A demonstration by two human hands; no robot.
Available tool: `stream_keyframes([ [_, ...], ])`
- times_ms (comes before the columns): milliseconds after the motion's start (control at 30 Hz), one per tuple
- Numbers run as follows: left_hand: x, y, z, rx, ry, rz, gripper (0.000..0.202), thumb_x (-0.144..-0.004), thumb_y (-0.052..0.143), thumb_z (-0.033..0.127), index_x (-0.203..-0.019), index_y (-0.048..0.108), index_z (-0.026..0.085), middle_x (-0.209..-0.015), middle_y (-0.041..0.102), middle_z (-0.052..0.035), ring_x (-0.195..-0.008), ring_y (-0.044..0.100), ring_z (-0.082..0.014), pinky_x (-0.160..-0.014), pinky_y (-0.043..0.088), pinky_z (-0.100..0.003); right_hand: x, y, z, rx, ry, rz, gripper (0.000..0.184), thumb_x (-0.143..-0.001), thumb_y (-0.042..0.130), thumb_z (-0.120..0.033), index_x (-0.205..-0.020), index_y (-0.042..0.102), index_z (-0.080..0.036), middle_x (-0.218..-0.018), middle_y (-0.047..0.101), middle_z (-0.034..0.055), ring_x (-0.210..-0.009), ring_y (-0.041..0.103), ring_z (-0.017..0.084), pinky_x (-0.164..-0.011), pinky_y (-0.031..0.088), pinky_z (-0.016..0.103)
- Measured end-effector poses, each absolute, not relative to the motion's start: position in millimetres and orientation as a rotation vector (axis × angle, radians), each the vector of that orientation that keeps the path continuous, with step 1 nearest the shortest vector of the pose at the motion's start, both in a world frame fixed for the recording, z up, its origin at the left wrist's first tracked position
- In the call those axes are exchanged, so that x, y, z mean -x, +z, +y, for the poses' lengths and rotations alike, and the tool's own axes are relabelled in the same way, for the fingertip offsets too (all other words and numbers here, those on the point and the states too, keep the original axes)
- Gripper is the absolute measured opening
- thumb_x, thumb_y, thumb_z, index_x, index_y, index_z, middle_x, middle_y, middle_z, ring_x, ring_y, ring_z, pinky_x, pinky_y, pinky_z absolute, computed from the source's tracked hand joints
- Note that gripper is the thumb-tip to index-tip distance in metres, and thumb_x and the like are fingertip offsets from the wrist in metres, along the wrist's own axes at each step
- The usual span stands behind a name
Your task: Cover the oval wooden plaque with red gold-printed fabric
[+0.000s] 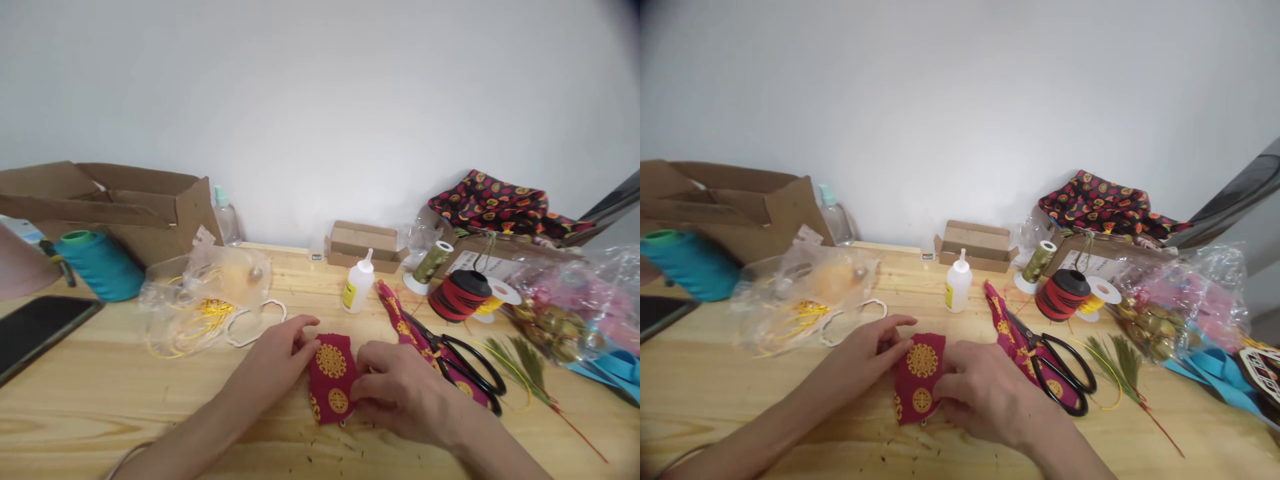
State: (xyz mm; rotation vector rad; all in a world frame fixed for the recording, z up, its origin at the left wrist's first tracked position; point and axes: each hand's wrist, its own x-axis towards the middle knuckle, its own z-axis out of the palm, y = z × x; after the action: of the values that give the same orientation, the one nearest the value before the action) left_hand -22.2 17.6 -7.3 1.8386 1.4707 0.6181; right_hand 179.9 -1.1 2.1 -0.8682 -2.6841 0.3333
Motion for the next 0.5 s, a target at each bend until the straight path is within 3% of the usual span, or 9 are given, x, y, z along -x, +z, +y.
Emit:
stream_keyframes([
  [233, 21.6, -6.4, 17.2, -1.871, 0.589, 1.489, 0.030, -0.076, 0.044, 0.030, -0.103, 0.055, 0.021, -0.064, 0.061, 0.0016, -0.060, 0.055, -0.0166, -0.058, 0.038, -0.027, -184.7, 0.1, 0.0, 0.852, 0.369, -2.685, 0.009, -0.077, 0.055, -0.027, -0.078, 0.063, -0.023, -0.072, 0.052, -0.0014, -0.062, 0.045, 0.009, -0.050, 0.027, 0.022],
  [500, 20.2, -9.8, 17.4, -1.949, 0.554, 1.512, 0.030, -0.078, 0.042, 0.027, -0.105, 0.054, 0.023, -0.069, 0.066, 0.0017, -0.066, 0.059, -0.0172, -0.062, 0.041, -0.029, -185.4, 3.7, -2.1, 0.928, 0.392, -2.738, 0.014, -0.070, 0.057, -0.017, -0.079, 0.064, -0.025, -0.072, 0.053, -0.0015, -0.064, 0.046, 0.011, -0.050, 0.026, 0.023],
])
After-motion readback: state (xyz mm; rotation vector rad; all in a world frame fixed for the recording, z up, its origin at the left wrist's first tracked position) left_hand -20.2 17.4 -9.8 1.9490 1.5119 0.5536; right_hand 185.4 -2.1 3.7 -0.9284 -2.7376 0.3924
